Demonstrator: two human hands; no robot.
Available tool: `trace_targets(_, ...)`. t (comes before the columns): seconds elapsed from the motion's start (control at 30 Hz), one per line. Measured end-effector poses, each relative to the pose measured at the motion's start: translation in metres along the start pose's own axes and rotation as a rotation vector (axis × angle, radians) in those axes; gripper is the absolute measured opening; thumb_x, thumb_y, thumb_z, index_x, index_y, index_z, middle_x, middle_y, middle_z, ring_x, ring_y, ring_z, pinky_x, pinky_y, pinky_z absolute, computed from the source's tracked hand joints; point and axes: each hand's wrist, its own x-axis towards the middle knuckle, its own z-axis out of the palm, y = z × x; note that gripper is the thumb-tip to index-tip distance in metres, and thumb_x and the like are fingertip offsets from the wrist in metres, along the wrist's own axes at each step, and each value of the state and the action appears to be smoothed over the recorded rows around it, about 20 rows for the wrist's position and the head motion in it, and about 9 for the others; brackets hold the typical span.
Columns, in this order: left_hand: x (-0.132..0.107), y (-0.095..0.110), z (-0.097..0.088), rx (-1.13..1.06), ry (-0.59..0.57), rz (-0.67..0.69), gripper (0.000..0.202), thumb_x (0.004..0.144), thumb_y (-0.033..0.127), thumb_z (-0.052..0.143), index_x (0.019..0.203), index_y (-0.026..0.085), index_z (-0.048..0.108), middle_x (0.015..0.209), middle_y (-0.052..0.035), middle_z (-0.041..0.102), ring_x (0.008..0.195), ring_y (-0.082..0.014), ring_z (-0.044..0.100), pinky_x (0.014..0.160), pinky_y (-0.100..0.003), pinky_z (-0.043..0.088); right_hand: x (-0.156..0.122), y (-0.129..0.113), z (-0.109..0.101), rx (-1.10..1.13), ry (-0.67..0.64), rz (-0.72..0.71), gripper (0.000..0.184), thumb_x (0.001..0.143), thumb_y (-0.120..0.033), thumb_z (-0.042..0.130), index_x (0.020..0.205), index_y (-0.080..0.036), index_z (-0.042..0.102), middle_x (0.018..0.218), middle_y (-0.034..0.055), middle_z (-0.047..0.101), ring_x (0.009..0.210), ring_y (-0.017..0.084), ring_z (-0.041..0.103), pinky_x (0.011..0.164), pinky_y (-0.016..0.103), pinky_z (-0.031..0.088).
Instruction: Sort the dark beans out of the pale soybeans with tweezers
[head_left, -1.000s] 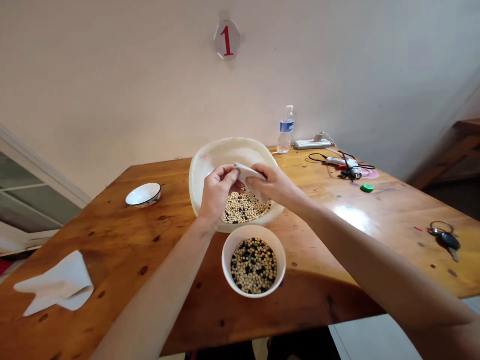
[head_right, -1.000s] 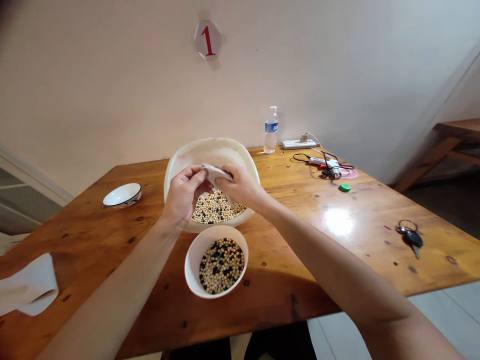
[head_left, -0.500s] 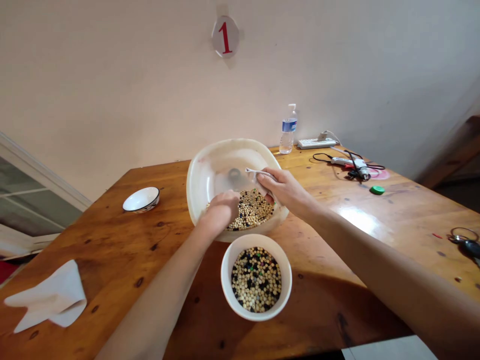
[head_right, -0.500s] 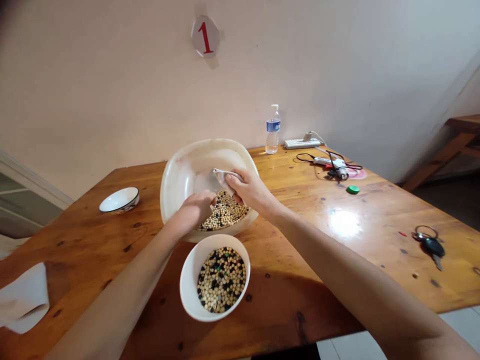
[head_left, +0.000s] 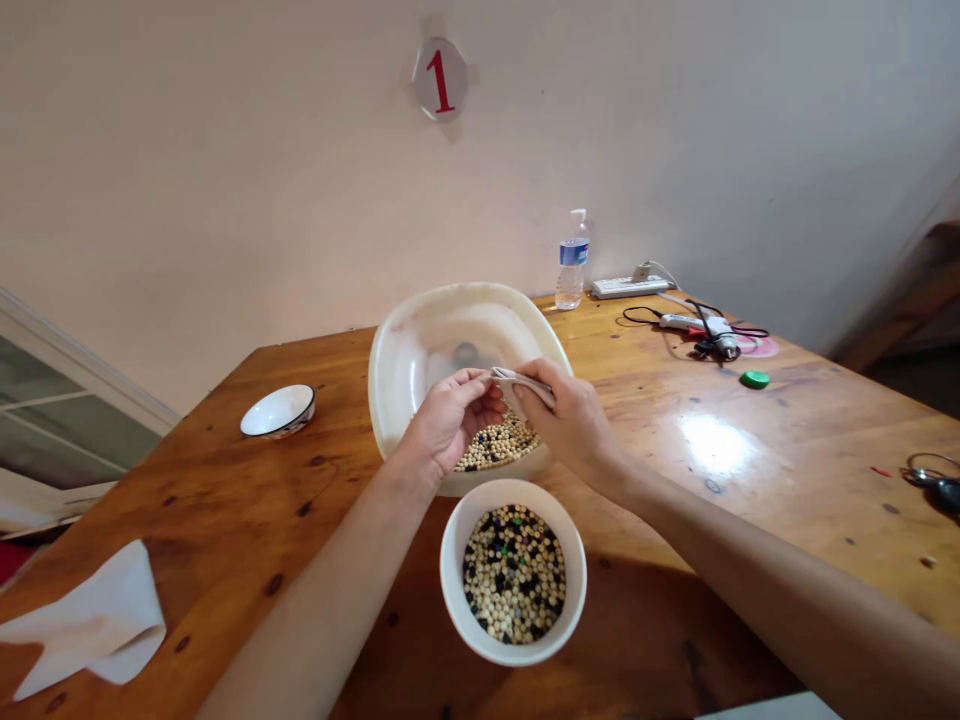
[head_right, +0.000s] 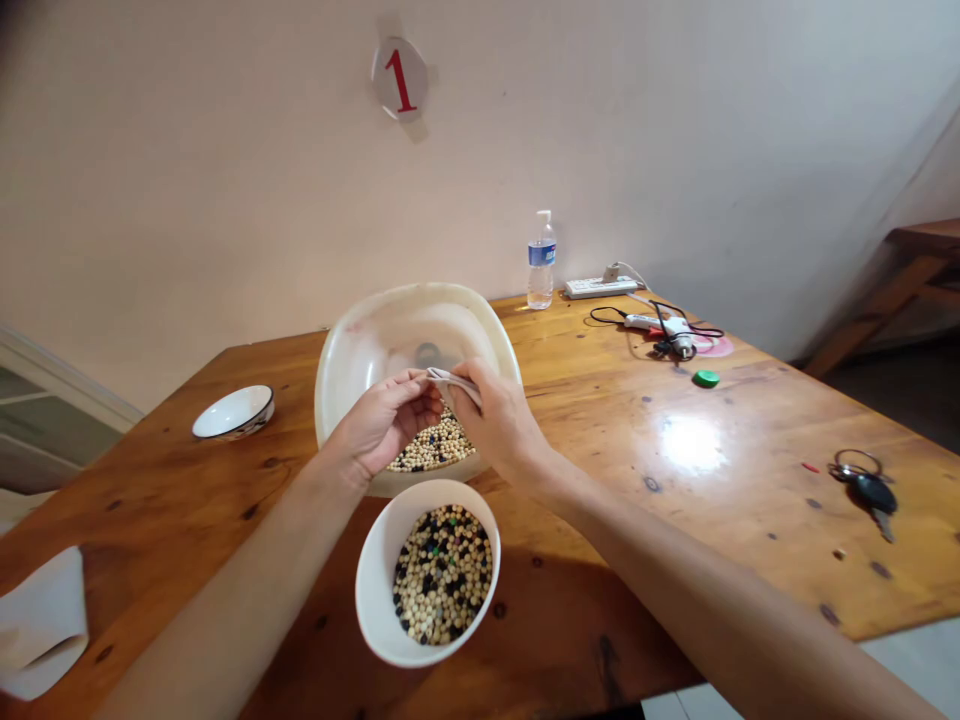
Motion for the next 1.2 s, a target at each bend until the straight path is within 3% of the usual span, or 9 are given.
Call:
trace_targets(0.13, -0.003, -0.013, 0.010, 0.154, -0.015, 0.135, 0.009, 0.080, 0.012, 0.048, 0.073, 0.016, 0.051, 0.057, 0.0021, 0.054, 0.048, -0.0089, 0.051, 0.047, -0.019, 0.042, -0.003, -0.006, 0.001, -0.001, -0.003, -0.010, 0.009, 0.086, -0.022, 0.050, 0.083, -0.018, 0.058, 0.064, -0.0024, 0.058, 0.057, 0.010, 0.051, 0.055, 0.022, 0.039)
trace_targets(0.27, -0.004, -0.012, 0.009, 0.428, -0.074, 0.230, 0.011, 0.079, 0.014, 0.046, 0.072, 0.018, 0.052, 0.053, 0.0032, 0.051, 0.046, -0.0096, 0.047, 0.043, -0.020, 0.037, -0.007, -0.006, 0.001, 0.181, -0.006, 0.113, 0.009, 0.086, -0.022, 0.050, 0.082, -0.018, 0.057, 0.061, -0.0041, 0.055, 0.051, 0.008, 0.049, 0.050, 0.020, 0.039)
trace_targets(0.37, -0.016, 0.011, 0.002, 0.622, -0.246, 0.198, 0.017, 0.076, 0.016, 0.050, 0.060, 0.018, 0.052, 0.052, 0.0017, 0.051, 0.046, -0.0091, 0.045, 0.046, -0.021, 0.037, -0.013, -0.005, 0.000, 0.277, 0.048, 0.191, 0.010, 0.086, -0.026, 0.050, 0.084, -0.018, 0.056, 0.061, -0.0045, 0.053, 0.049, 0.008, 0.048, 0.047, 0.020, 0.039)
trace_targets(0.53, -0.036, 0.041, -0.006, 0.987, -0.641, 0.061, 0.014, 0.066, 0.017, 0.061, 0.053, 0.019, 0.060, 0.050, 0.0027, 0.053, 0.047, -0.0093, 0.044, 0.044, -0.020, 0.029, -0.023, -0.001, -0.005, 0.180, 0.136, 0.084, 0.008, 0.086, -0.026, 0.051, 0.083, -0.019, 0.055, 0.068, -0.0023, 0.057, 0.058, 0.009, 0.050, 0.054, 0.021, 0.041)
trace_targets(0.6, -0.030, 0.036, -0.009, 1.074, -0.587, 0.146, 0.014, 0.066, 0.016, 0.061, 0.053, 0.020, 0.063, 0.051, 0.0022, 0.056, 0.047, -0.0102, 0.045, 0.045, -0.021, 0.028, -0.025, 0.000, -0.005, 0.179, 0.155, 0.059, 0.009, 0.087, -0.027, 0.052, 0.085, -0.020, 0.055, 0.069, -0.0023, 0.058, 0.058, 0.010, 0.051, 0.055, 0.022, 0.042)
trace_targets(0.73, -0.003, 0.012, -0.020, 1.245, -0.125, 0.398, 0.019, 0.066, 0.008, 0.054, 0.057, 0.020, 0.065, 0.060, -0.0026, 0.065, 0.056, -0.0150, 0.053, 0.055, -0.025, 0.035, -0.029, 0.004, 0.000, 0.157, 0.177, 0.010, 0.008, 0.088, -0.027, 0.052, 0.088, -0.020, 0.056, 0.071, -0.0020, 0.062, 0.059, 0.010, 0.054, 0.057, 0.022, 0.044)
trace_targets(0.77, 0.004, 0.006, -0.022, 1.306, -0.067, 0.413, 0.021, 0.067, 0.006, 0.052, 0.059, 0.020, 0.065, 0.064, -0.0036, 0.066, 0.060, -0.0164, 0.056, 0.058, -0.025, 0.037, -0.031, 0.005, 0.002, 0.135, 0.178, -0.016, 0.007, 0.088, -0.026, 0.051, 0.089, -0.020, 0.056, 0.073, -0.0013, 0.063, 0.060, 0.010, 0.056, 0.058, 0.022, 0.045)
trace_targets(1.0, 0.015, -0.014, -0.026, 1.698, -0.087, 0.385, 0.027, 0.077, 0.007, 0.043, 0.086, 0.017, 0.066, 0.091, -0.0105, 0.068, 0.083, -0.0209, 0.062, 0.074, -0.028, 0.043, -0.039, 0.012, 0.011, 0.010, 0.160, -0.138, 0.008, 0.088, -0.024, 0.049, 0.091, -0.021, 0.057, 0.078, 0.0021, 0.067, 0.064, 0.013, 0.059, 0.060, 0.023, 0.046)
trace_targets(1.2, 0.012, -0.015, -0.020, 1.687, -0.103, 0.304, 0.023, 0.073, 0.006, 0.045, 0.069, 0.018, 0.064, 0.080, -0.0133, 0.068, 0.076, -0.0257, 0.063, 0.070, -0.033, 0.044, -0.039, 0.015, 0.012, -0.035, 0.153, -0.127, 0.010, 0.089, -0.026, 0.049, 0.091, -0.021, 0.057, 0.078, 0.0030, 0.067, 0.065, 0.014, 0.060, 0.060, 0.024, 0.047)
